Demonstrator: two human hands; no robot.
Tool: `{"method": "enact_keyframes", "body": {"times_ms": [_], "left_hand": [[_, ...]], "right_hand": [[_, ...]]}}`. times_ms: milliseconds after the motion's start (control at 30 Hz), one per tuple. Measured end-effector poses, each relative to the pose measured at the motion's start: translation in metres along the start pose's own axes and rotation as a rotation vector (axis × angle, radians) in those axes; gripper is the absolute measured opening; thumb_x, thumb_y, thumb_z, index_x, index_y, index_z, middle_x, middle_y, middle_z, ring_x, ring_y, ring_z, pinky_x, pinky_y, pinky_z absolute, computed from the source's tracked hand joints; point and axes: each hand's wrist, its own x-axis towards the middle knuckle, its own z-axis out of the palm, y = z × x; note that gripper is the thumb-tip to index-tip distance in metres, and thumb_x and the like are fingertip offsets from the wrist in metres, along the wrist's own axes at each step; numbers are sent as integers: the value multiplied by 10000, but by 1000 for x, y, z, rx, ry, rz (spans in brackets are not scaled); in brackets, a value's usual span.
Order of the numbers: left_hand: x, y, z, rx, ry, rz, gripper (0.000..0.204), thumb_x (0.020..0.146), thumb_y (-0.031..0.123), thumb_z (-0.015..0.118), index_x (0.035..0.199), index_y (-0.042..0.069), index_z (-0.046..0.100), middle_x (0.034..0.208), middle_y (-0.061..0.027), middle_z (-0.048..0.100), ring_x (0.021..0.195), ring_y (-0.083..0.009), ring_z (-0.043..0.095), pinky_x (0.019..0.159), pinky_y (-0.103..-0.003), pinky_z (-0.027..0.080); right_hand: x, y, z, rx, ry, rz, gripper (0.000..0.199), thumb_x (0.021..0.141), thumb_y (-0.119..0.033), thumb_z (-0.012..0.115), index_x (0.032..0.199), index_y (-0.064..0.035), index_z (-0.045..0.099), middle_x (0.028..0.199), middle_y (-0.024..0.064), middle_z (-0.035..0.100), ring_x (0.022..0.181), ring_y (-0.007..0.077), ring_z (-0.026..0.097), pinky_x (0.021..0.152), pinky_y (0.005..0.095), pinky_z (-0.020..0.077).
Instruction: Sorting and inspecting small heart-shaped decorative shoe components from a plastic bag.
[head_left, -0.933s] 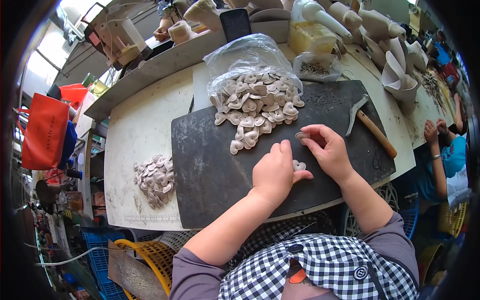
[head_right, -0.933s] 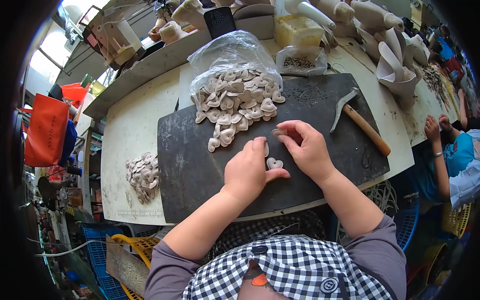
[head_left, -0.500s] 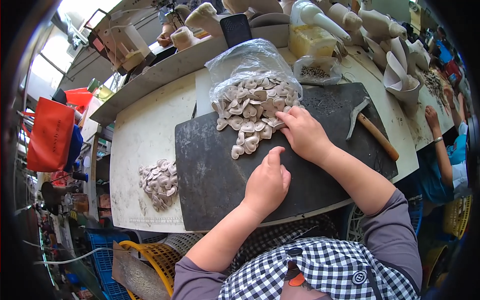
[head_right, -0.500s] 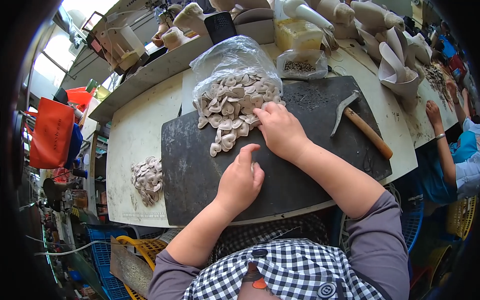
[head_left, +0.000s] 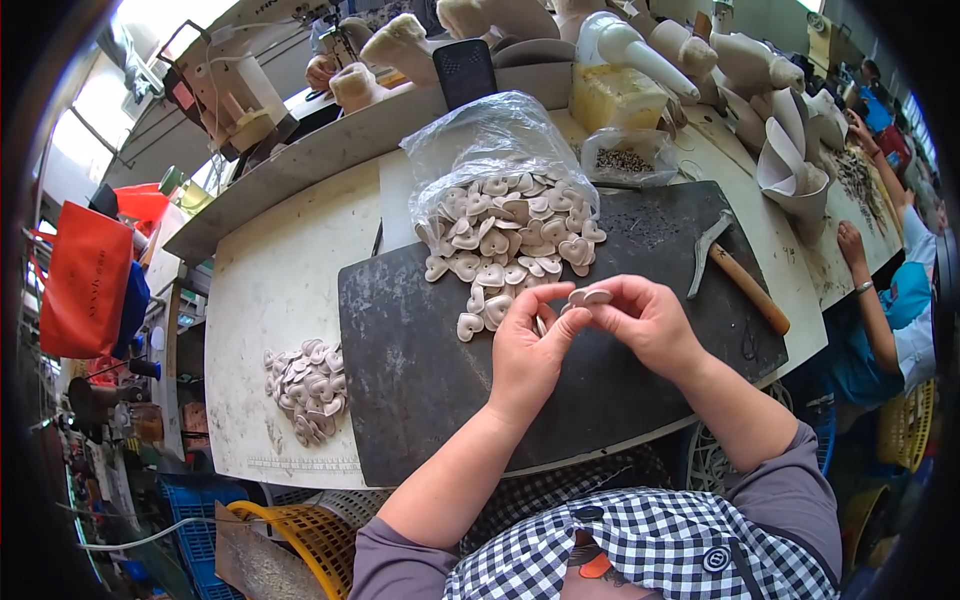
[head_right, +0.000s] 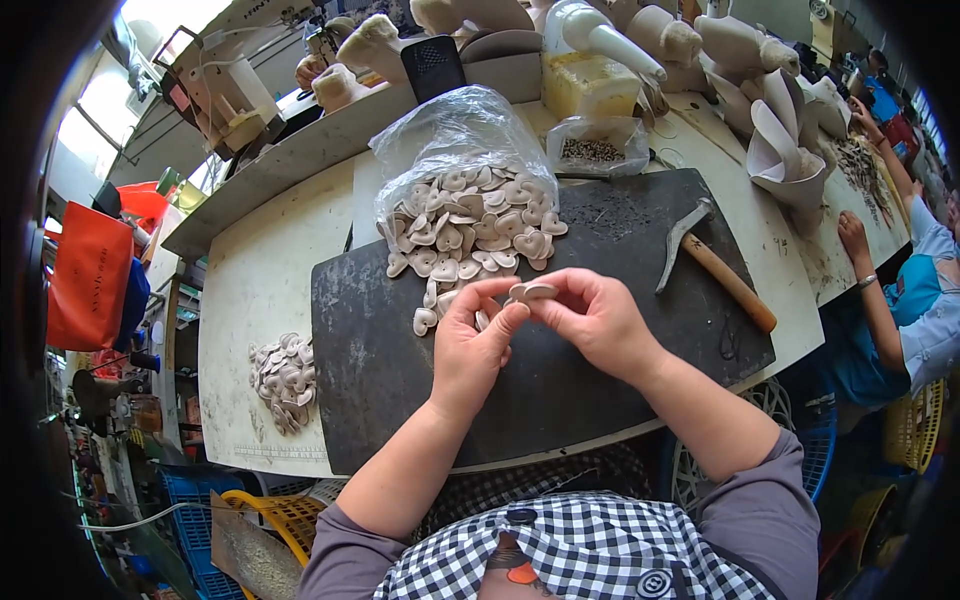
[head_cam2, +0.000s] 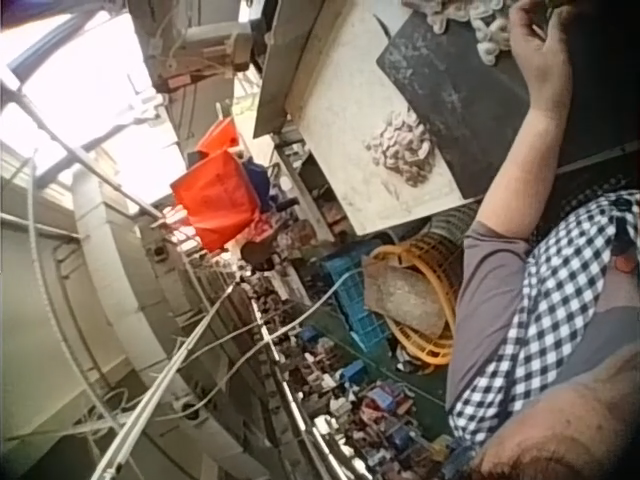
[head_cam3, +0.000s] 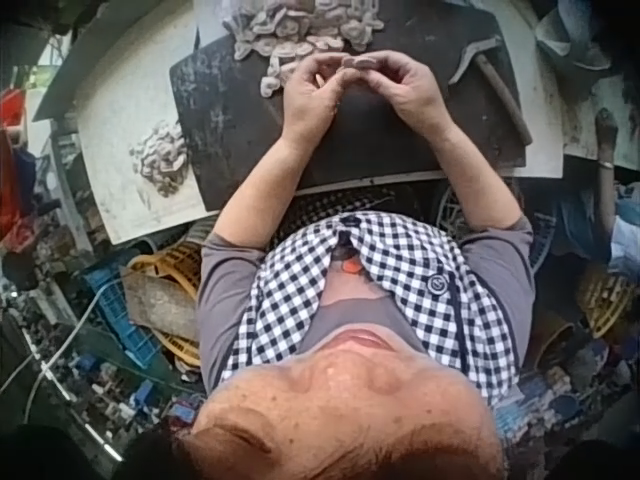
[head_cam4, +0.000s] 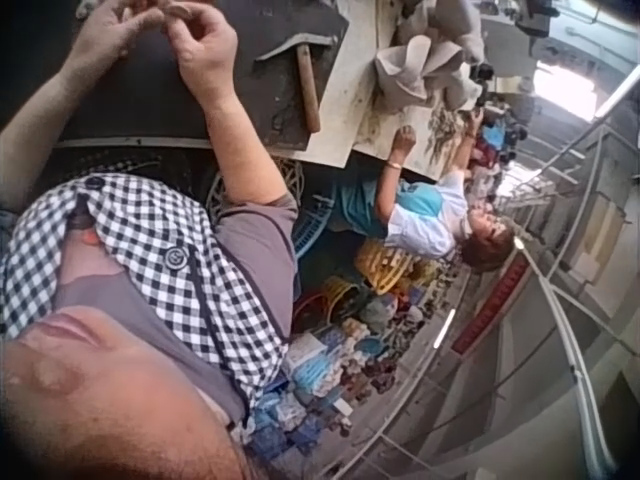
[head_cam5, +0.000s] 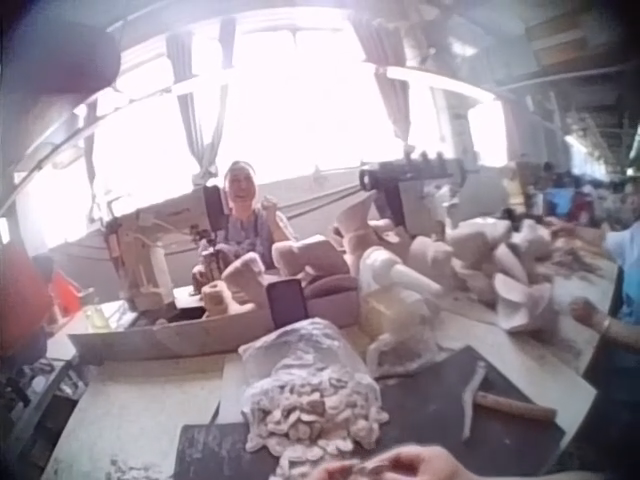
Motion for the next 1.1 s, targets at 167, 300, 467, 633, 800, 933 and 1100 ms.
{"method": "enact_keyframes", "body": {"times_ms": [167,300,467,633,800,933,1100], "left_hand": [[-6,-2,-6,-83,12,-5,193,853,201,729,847,69,588,709,69,500,613,-7,406,545,-165,336],[-5,0,-13,-123,165,18,185,871,182,707,840,78,557,729,66,515,617,-1,412,522,-166,329],[-2,0,-16,-441,-18,10,183,904,35,555,1062,61,467,1050,-115,551,832,-205,654,560,-253,528],[-2,2,-12,-248,-39,-92,385,863,87,670,1206,57,497,941,-46,562,698,-105,588,570,-214,474],[-2,-2,-11,-40,-78,-70,287,829,178,750,1033,67,582,762,24,542,563,-29,468,499,-170,377],[-4,-6,-9,-119,50,-91,235,842,186,742,854,92,527,637,57,498,499,-21,423,435,-183,335],[-7,8,0,-277,9,-104,146,877,72,653,882,53,507,900,-61,583,726,-127,632,493,-209,483]], "right_hand": [[-3,-11,9,-213,33,-56,263,832,-49,705,1070,-34,595,964,59,665,846,103,639,751,231,517],[36,-18,-5,-795,113,-295,355,723,-104,782,1025,-59,600,919,76,621,750,167,622,687,302,509],[51,3,-20,-928,232,-265,254,751,-80,739,973,-58,619,965,87,585,727,210,610,696,317,510],[27,5,-23,-259,182,-22,73,862,-7,654,921,-8,612,887,41,674,836,86,629,743,228,510],[-3,12,2,-138,62,-107,143,843,-10,680,975,-11,625,911,53,675,846,111,641,761,245,519],[18,0,4,-587,98,-308,248,812,-10,681,1052,-37,623,914,91,667,819,192,661,732,283,520],[52,5,-15,-1187,169,-403,319,765,-119,719,1056,-46,610,1018,129,598,956,310,579,820,390,490]]}}
